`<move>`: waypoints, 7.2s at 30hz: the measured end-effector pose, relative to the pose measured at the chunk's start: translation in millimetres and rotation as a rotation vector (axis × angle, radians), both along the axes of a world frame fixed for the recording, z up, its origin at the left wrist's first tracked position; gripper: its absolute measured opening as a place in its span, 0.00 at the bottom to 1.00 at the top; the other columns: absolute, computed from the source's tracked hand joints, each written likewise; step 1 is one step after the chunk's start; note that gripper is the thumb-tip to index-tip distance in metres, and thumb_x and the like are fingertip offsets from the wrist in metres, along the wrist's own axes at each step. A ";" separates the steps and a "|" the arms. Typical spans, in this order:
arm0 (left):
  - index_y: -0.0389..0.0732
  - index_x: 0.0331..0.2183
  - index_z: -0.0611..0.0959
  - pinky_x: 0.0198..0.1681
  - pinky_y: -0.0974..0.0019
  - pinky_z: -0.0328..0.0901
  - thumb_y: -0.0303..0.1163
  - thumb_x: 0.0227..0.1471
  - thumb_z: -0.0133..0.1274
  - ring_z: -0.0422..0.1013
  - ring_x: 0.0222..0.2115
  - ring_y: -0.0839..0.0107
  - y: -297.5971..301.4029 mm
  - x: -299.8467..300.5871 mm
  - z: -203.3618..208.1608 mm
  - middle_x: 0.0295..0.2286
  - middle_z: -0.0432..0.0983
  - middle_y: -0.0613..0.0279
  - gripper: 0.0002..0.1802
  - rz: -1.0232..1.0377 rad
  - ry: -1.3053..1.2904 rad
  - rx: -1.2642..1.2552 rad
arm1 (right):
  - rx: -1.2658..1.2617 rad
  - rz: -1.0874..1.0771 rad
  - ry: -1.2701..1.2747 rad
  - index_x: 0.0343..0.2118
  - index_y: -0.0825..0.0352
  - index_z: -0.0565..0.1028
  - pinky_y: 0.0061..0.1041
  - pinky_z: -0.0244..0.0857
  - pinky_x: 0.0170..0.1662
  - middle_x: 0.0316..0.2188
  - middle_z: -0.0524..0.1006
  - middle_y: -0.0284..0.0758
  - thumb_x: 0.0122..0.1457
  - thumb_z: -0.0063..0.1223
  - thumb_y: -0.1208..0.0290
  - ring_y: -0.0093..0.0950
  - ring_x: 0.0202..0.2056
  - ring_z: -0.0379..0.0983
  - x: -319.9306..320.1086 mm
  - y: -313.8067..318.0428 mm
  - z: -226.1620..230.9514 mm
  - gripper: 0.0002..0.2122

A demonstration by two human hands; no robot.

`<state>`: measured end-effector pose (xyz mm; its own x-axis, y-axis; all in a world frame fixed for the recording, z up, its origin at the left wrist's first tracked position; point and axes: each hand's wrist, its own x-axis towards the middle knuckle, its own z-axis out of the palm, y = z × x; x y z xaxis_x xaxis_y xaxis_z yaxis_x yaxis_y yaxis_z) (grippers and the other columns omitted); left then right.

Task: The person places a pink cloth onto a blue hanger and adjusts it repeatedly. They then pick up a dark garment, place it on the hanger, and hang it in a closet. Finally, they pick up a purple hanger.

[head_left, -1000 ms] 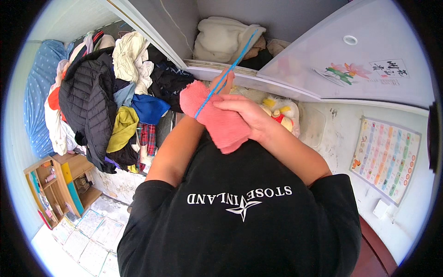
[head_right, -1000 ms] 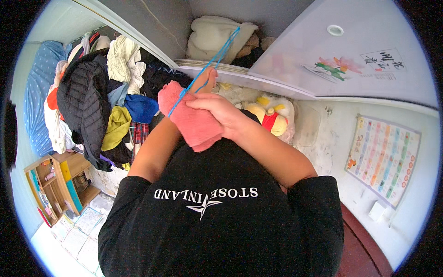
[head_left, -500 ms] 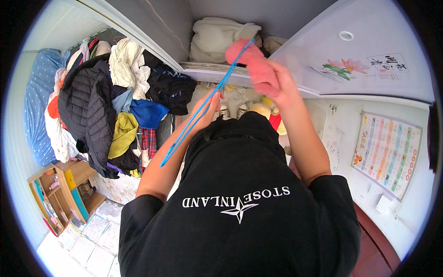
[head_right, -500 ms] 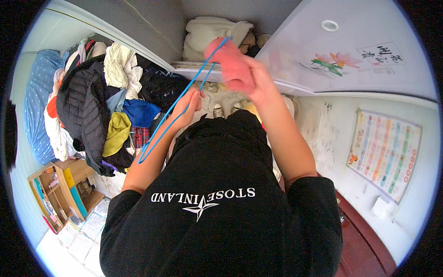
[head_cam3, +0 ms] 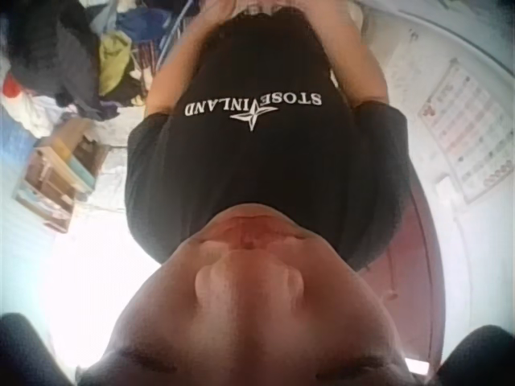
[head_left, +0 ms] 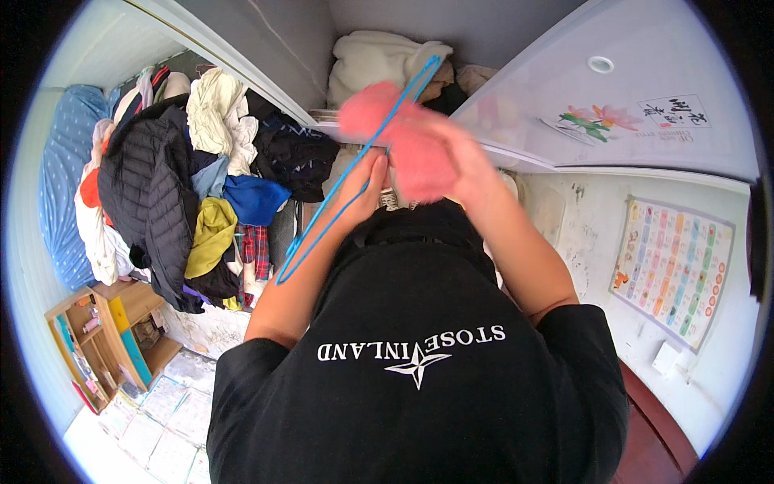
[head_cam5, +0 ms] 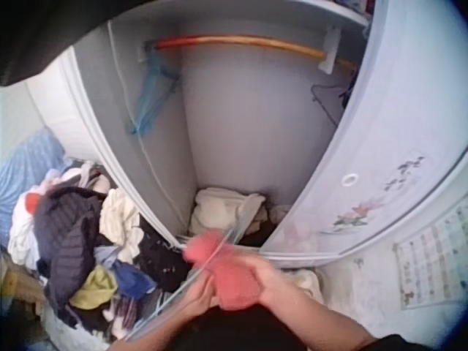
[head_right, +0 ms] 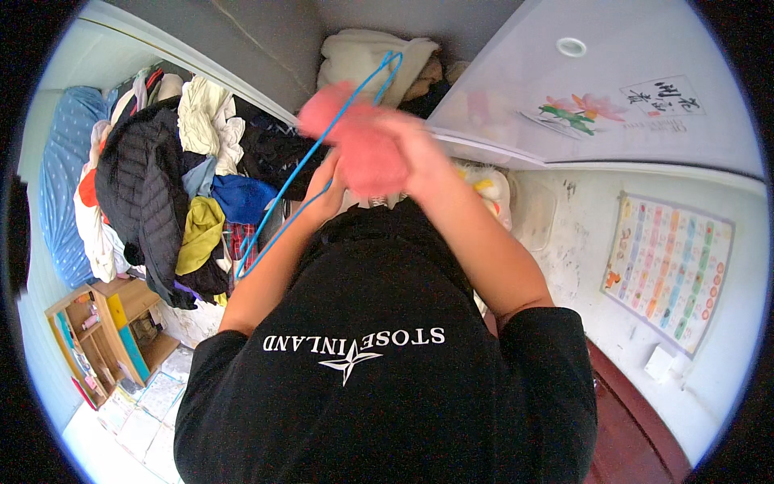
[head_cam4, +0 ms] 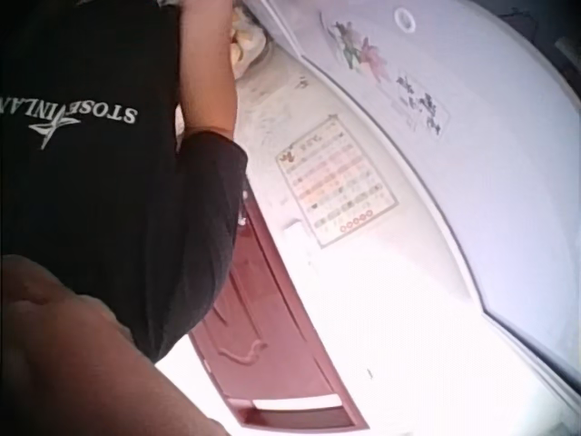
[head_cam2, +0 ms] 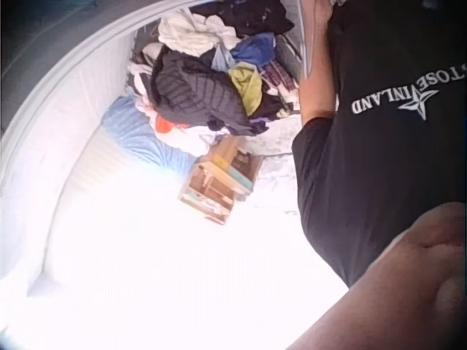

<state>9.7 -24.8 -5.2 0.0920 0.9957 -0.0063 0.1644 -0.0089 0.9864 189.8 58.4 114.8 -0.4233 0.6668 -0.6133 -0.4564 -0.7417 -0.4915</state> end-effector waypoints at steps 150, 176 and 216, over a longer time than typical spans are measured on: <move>0.36 0.27 0.84 0.33 0.46 0.72 0.33 0.58 0.60 0.78 0.27 0.42 10.3 14.6 62.6 0.23 0.79 0.43 0.11 -0.096 0.542 -0.106 | 1.494 0.476 -1.169 0.49 0.68 0.80 0.39 0.72 0.48 0.42 0.76 0.38 0.55 0.64 0.77 0.43 0.45 0.75 36.1 -44.6 -41.9 0.17; 0.37 0.30 0.85 0.36 0.45 0.75 0.33 0.60 0.54 0.79 0.29 0.43 17.9 15.4 51.6 0.26 0.81 0.43 0.11 -0.132 0.893 0.006 | 0.682 0.244 -0.641 0.54 0.70 0.75 0.25 0.70 0.49 0.44 0.81 0.34 0.68 0.56 0.71 0.20 0.44 0.76 35.1 -26.9 -62.4 0.15; 0.36 0.19 0.83 0.17 0.72 0.54 0.33 0.61 0.60 0.62 0.13 0.82 20.5 -23.6 101.0 0.12 0.69 0.68 0.20 -0.048 0.182 -0.428 | 1.498 0.508 -1.301 0.52 0.64 0.79 0.41 0.73 0.50 0.47 0.81 0.40 0.57 0.60 0.76 0.44 0.46 0.75 67.4 -37.4 -88.4 0.17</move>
<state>-13.9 -4.3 95.8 0.0974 0.8945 -0.4363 0.3446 0.3810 0.8580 257.2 21.0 26.4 -0.5511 0.8198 0.1554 0.6671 0.5448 -0.5081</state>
